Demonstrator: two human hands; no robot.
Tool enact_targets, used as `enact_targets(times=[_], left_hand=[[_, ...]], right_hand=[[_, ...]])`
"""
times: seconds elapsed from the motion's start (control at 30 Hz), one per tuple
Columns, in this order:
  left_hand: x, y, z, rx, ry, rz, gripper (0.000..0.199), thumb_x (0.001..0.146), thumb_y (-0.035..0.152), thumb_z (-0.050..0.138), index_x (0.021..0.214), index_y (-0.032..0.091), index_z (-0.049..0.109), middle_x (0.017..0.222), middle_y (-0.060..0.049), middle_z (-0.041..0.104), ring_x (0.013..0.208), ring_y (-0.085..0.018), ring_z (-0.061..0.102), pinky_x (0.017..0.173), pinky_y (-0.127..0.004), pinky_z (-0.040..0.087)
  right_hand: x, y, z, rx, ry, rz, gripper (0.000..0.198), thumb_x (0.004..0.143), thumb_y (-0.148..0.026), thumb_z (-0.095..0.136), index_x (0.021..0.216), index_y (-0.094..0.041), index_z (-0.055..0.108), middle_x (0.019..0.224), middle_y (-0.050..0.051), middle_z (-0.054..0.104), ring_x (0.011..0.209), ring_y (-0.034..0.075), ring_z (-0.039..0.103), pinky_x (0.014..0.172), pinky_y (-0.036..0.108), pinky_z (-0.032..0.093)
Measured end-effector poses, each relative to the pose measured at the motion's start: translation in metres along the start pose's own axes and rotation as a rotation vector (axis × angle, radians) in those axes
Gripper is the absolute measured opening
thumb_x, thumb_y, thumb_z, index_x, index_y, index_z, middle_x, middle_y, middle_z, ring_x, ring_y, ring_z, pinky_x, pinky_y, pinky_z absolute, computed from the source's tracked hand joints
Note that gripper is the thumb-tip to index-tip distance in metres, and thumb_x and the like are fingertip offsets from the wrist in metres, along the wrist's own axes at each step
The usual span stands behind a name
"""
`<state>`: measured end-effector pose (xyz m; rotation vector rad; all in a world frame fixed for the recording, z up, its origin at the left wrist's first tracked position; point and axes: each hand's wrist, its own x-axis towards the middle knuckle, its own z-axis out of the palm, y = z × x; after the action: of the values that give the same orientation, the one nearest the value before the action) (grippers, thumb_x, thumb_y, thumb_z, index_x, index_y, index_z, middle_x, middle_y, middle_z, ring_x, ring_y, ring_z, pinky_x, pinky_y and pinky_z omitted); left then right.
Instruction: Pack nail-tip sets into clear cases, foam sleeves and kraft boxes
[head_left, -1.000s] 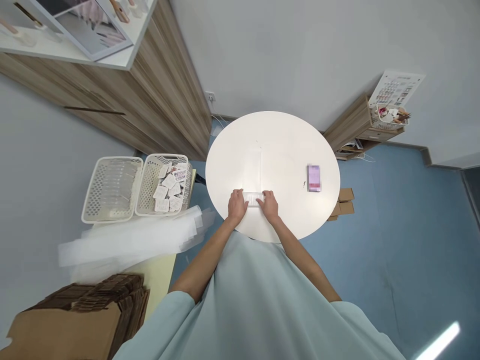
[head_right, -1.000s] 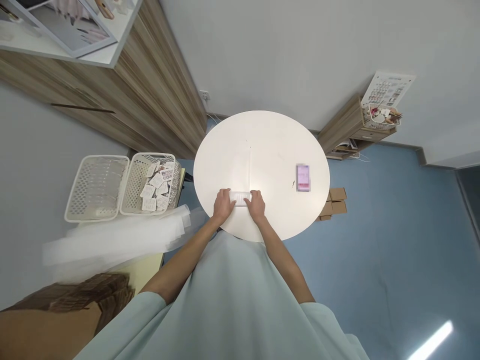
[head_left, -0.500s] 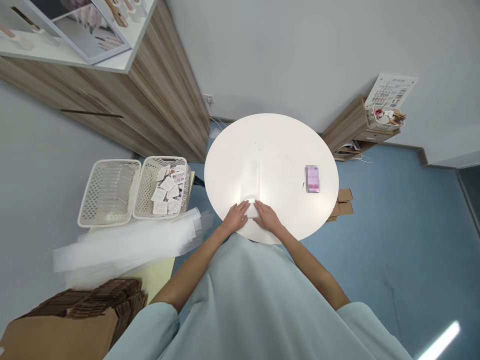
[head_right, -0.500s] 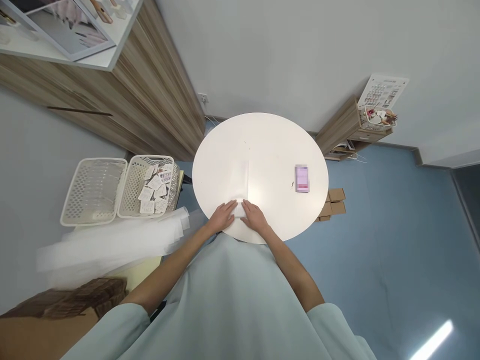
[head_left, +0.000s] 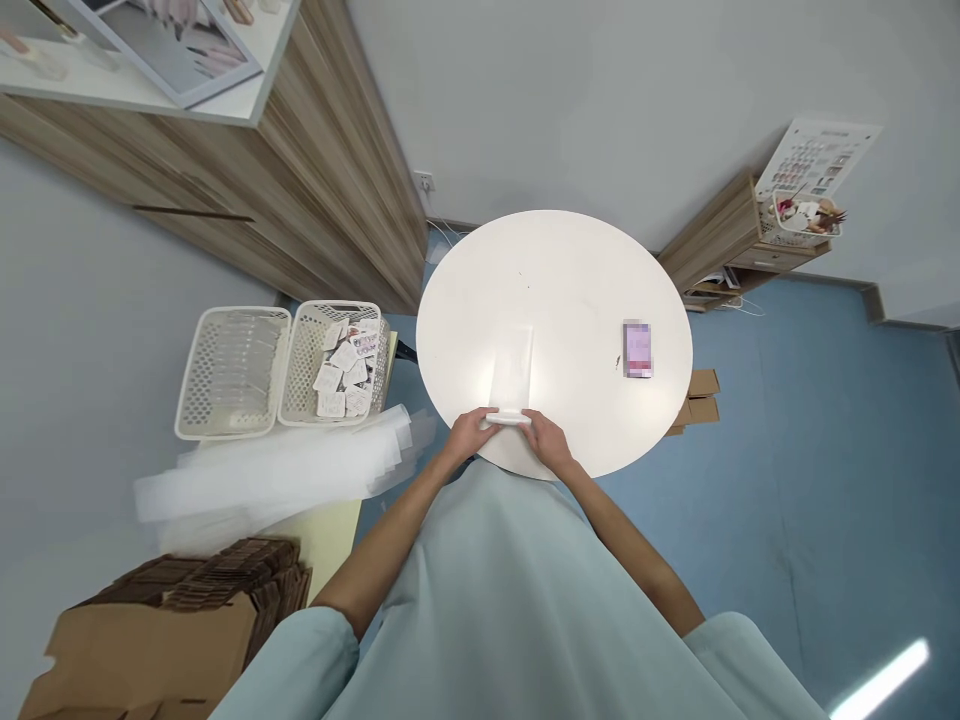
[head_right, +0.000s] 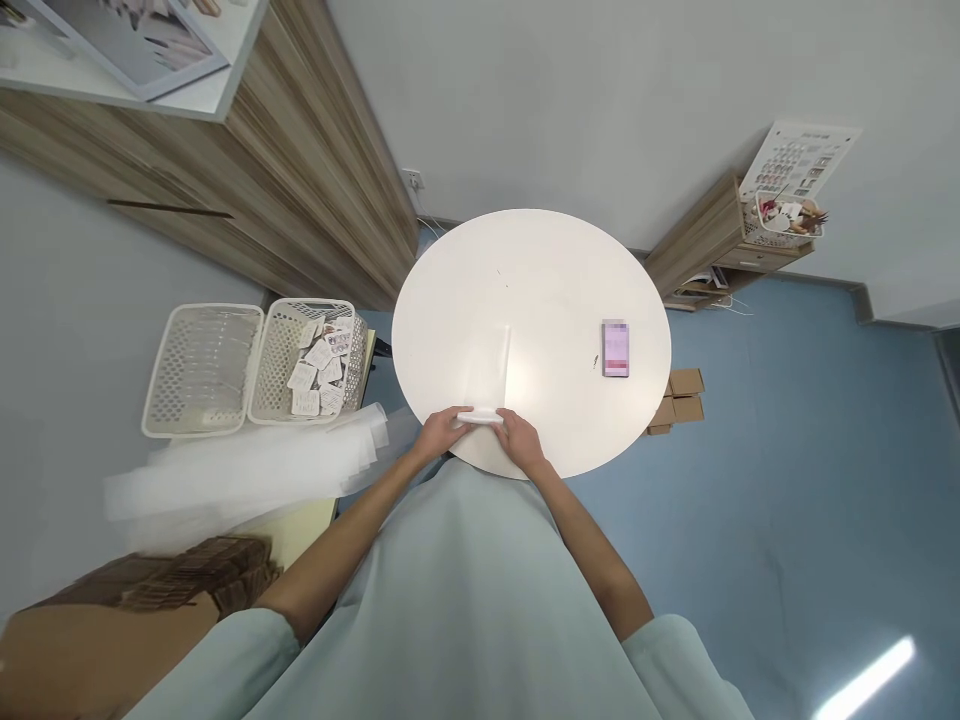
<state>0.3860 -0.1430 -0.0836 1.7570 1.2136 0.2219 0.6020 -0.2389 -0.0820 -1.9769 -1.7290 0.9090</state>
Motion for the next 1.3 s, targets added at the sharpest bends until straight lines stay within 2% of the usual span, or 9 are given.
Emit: enact_targets(times=[0.13,0.3,0.47,0.57,0.63,0.8,1.07,1.17,1.3], left_hand=[[0.013,0.007,-0.004,0.013,0.055,-0.084,0.032,0.097,0.052,0.061,0.095,0.024,0.077,0.1,-0.006,0.08,0.095,-0.028,0.073,0.084,-0.037,0.054],[0.026,0.017,0.0,0.153,0.083,-0.135,0.035,0.099,0.049,0.057,0.075,0.024,0.062,0.083,-0.007,0.071,0.082,-0.026,0.066,0.075,-0.036,0.048],[0.039,0.024,0.002,0.274,0.109,-0.15,0.022,0.098,0.042,0.059,0.102,0.022,0.066,0.103,-0.012,0.071,0.095,-0.03,0.067,0.084,-0.041,0.052],[0.049,0.029,-0.001,0.367,0.184,0.03,0.049,0.091,0.026,0.066,0.138,0.017,0.056,0.139,-0.02,0.062,0.126,-0.036,0.061,0.105,-0.048,0.049],[0.058,0.032,-0.006,0.39,0.11,0.203,0.062,0.087,0.015,0.064,0.147,0.015,0.049,0.152,-0.021,0.054,0.14,-0.037,0.053,0.115,-0.051,0.043],[0.066,0.031,-0.018,0.334,-0.143,0.314,0.05,0.089,0.014,0.058,0.138,0.022,0.061,0.138,-0.014,0.066,0.129,-0.033,0.063,0.113,-0.048,0.05],[0.001,-0.006,0.004,0.262,-0.122,0.348,0.059,0.091,0.043,0.074,0.145,0.025,0.06,0.153,-0.013,0.061,0.143,-0.033,0.057,0.123,-0.052,0.042],[-0.018,-0.014,0.01,0.219,-0.121,0.299,0.064,0.087,0.048,0.08,0.145,0.027,0.061,0.156,-0.012,0.059,0.144,-0.032,0.056,0.124,-0.051,0.041],[-0.016,-0.012,0.008,0.086,-0.085,0.191,0.055,0.09,0.053,0.075,0.136,0.024,0.067,0.146,-0.011,0.067,0.136,-0.03,0.062,0.119,-0.046,0.046]], right_hand=[[0.017,-0.008,-0.004,0.109,0.034,0.145,0.037,0.112,-0.048,0.041,0.122,-0.023,0.067,0.114,0.007,0.077,0.097,0.022,0.074,0.084,0.034,0.058],[0.036,-0.006,-0.003,0.2,0.137,0.204,0.028,0.106,-0.041,0.052,0.107,-0.02,0.071,0.108,0.009,0.075,0.093,0.022,0.073,0.086,0.034,0.059],[0.048,-0.008,0.0,0.148,0.141,0.292,0.028,0.103,-0.032,0.053,0.123,-0.019,0.067,0.108,0.01,0.075,0.095,0.024,0.073,0.087,0.038,0.06],[0.056,-0.015,-0.004,-0.02,0.171,0.173,0.039,0.101,-0.02,0.051,0.138,-0.015,0.06,0.133,0.017,0.068,0.12,0.028,0.067,0.096,0.043,0.059],[0.062,-0.019,-0.009,-0.132,0.152,0.025,0.045,0.098,-0.011,0.049,0.142,-0.014,0.059,0.149,0.02,0.059,0.138,0.03,0.057,0.11,0.047,0.053],[0.066,-0.009,-0.016,-0.176,-0.029,-0.192,0.047,0.099,-0.025,0.066,0.145,-0.019,0.059,0.158,0.017,0.055,0.148,0.031,0.052,0.121,0.052,0.045],[-0.008,0.006,0.019,-0.143,-0.032,-0.24,0.056,0.103,-0.033,0.064,0.157,-0.021,0.051,0.17,0.014,0.042,0.158,0.03,0.041,0.123,0.05,0.046],[-0.03,0.002,0.025,-0.08,-0.004,-0.197,0.057,0.104,-0.042,0.064,0.156,-0.022,0.053,0.168,0.014,0.045,0.155,0.03,0.046,0.121,0.049,0.047],[-0.025,-0.004,0.015,-0.015,0.017,-0.124,0.046,0.105,-0.044,0.061,0.147,-0.025,0.062,0.157,0.011,0.059,0.142,0.028,0.06,0.117,0.047,0.049]])
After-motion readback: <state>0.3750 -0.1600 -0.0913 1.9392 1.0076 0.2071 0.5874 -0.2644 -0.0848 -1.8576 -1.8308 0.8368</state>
